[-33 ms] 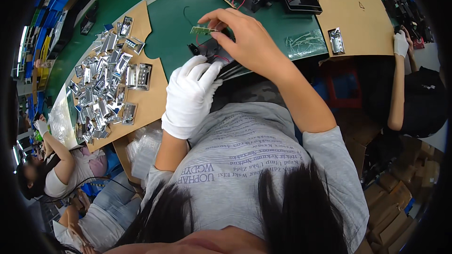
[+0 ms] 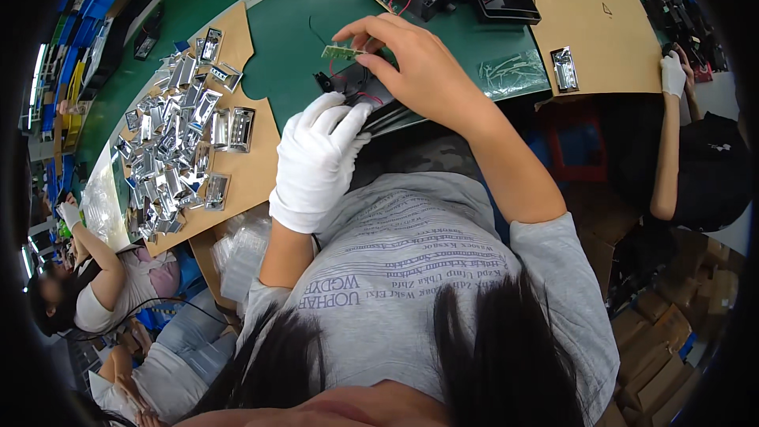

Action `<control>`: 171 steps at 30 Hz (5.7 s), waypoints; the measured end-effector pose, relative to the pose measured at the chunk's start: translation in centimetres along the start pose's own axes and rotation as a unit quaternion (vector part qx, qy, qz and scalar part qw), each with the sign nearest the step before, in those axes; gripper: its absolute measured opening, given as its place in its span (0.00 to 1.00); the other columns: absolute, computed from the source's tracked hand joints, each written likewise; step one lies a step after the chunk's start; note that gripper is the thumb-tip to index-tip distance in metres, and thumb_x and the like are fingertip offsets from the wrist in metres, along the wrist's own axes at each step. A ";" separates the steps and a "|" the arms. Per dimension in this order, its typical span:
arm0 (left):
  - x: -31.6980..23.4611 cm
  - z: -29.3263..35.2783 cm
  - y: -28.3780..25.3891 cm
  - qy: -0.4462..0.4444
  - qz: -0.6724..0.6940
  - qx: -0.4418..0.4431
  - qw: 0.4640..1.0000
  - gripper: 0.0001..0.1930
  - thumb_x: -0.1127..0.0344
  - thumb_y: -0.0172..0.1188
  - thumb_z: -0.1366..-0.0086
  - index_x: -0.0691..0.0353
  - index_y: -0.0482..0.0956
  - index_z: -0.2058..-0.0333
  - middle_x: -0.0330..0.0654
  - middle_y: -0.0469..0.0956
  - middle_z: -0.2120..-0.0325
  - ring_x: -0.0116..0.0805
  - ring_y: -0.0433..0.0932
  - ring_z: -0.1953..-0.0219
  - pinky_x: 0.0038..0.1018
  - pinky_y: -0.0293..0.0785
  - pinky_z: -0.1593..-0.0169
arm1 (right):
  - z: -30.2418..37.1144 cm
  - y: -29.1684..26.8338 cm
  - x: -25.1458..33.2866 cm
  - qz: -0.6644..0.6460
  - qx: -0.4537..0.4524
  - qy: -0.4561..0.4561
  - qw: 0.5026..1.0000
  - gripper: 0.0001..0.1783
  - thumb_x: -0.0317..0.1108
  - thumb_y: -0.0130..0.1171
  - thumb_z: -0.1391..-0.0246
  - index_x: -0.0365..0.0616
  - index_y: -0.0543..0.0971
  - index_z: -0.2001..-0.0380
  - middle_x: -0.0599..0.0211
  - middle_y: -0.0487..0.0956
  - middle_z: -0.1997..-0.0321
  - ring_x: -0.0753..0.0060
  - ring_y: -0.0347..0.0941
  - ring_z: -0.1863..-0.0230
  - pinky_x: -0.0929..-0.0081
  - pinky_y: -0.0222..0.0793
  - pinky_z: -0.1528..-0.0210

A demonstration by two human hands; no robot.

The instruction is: Assembling electronic components by inserting PCBs and metal clips into plastic housings.

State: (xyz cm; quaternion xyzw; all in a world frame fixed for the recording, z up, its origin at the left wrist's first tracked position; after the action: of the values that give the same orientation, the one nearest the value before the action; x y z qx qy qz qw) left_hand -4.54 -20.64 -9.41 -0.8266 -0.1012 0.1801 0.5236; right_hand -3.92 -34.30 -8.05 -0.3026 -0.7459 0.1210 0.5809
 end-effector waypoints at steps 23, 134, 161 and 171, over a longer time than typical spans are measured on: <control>6.1 -1.6 1.7 -0.291 0.524 -0.101 0.794 0.13 0.70 0.61 0.29 0.64 0.83 0.48 0.40 0.85 0.66 0.24 0.76 0.76 0.19 0.71 0.72 | 1.2 -0.4 -1.8 -0.117 -0.069 -0.011 0.991 0.10 0.18 0.65 0.48 0.40 0.86 0.62 0.63 0.84 0.53 0.72 0.77 0.59 0.69 0.73 0.44; 6.7 -4.7 0.1 -0.154 0.292 -0.055 0.942 0.26 0.78 0.74 0.51 0.64 0.83 0.50 0.41 0.85 0.55 0.34 0.82 0.56 0.26 0.77 0.48 | 2.9 1.9 -5.7 -0.162 0.047 0.059 0.984 0.69 0.30 0.83 0.70 0.51 0.54 0.23 0.53 0.71 0.28 0.49 0.71 0.31 0.61 0.66 0.29; 6.9 -4.0 0.4 -0.154 0.268 -0.041 0.950 0.27 0.79 0.74 0.50 0.64 0.82 0.48 0.39 0.84 0.57 0.32 0.81 0.59 0.26 0.76 0.49 | 2.8 2.1 -5.7 -0.155 0.046 0.034 0.986 0.69 0.31 0.82 0.70 0.54 0.55 0.23 0.59 0.74 0.30 0.53 0.73 0.33 0.62 0.66 0.28; 6.9 -3.6 0.7 -0.139 0.266 -0.072 0.951 0.24 0.76 0.70 0.45 0.60 0.81 0.48 0.40 0.82 0.59 0.37 0.80 0.62 0.29 0.77 0.54 | 2.8 1.9 -5.6 -0.140 0.037 0.023 0.989 0.69 0.34 0.83 0.70 0.53 0.55 0.23 0.62 0.76 0.32 0.55 0.76 0.37 0.64 0.70 0.35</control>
State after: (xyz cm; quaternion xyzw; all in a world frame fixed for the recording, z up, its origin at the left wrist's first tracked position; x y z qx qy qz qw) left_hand 3.17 -21.50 -9.99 -0.8257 0.0380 0.4186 0.3762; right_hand -5.17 -35.68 -14.30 -0.1763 -0.7624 0.0589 0.6198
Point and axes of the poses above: each hand's wrist, its own z-axis away from the middle knuckle, its own y-axis out of the palm, x = y × z, the point moved 9 cm from there along -z, towards the middle knuckle
